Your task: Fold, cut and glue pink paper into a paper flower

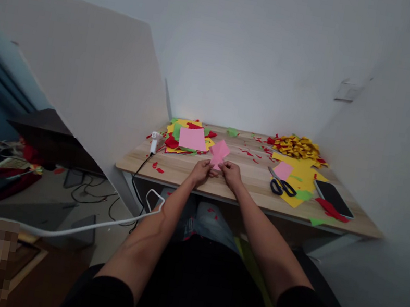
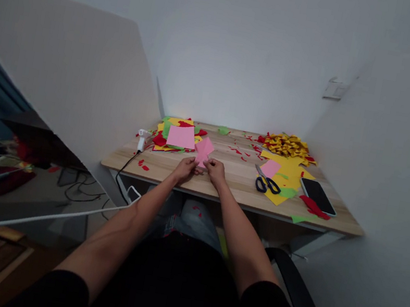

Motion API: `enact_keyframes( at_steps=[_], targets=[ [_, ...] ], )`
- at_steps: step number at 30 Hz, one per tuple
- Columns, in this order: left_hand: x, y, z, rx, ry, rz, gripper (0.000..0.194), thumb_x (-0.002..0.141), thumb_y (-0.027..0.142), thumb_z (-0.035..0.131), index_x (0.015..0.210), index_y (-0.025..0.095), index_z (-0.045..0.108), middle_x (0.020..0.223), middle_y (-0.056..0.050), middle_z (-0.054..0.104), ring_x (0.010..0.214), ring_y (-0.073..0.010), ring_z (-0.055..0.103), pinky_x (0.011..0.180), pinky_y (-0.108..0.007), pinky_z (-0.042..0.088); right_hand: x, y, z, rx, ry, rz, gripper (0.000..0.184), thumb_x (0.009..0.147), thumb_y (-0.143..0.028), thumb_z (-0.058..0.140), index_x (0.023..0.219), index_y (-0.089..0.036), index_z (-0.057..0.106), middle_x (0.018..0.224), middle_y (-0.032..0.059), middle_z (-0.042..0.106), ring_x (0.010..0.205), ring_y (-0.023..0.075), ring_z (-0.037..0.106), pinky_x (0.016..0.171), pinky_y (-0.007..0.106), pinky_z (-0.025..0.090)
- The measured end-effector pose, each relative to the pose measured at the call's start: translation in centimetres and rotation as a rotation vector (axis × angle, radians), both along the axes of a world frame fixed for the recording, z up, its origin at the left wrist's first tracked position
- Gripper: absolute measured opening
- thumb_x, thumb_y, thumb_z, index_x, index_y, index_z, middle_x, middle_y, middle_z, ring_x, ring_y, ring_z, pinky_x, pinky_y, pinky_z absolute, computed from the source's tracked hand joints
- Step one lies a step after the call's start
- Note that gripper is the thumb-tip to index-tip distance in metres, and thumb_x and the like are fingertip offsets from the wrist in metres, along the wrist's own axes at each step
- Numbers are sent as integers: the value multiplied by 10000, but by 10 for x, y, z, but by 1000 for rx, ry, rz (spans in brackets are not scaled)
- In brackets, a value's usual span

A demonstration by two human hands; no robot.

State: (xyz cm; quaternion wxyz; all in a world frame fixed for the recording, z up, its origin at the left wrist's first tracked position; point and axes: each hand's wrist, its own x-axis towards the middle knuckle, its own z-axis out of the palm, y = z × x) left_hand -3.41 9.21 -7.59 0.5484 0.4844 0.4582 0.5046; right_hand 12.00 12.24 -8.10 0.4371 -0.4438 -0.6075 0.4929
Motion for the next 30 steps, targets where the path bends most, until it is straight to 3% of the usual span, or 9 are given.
enact_keyframes(
  at_steps=[15, 30],
  targets=[
    [-1, 5, -14, 48, 20, 102, 360, 956, 379, 611, 1237, 154, 599, 1213, -97, 635, 1026, -214, 651, 870, -423, 572, 5, 4, -5, -44, 108, 76, 340, 958, -376, 624, 1224, -166, 609, 1198, 82, 644, 998, 207, 660, 841, 406, 582],
    [-3, 6, -15, 137, -21, 94, 361, 950, 373, 620, 1235, 152, 603, 1216, -91, 634, 1034, -223, 650, 871, -423, 573, -3, 10, -16, 36, 89, 92, 325, 959, -374, 624, 1202, -159, 615, 1163, 73, 652, 964, 197, 664, 815, 388, 585]
  ],
)
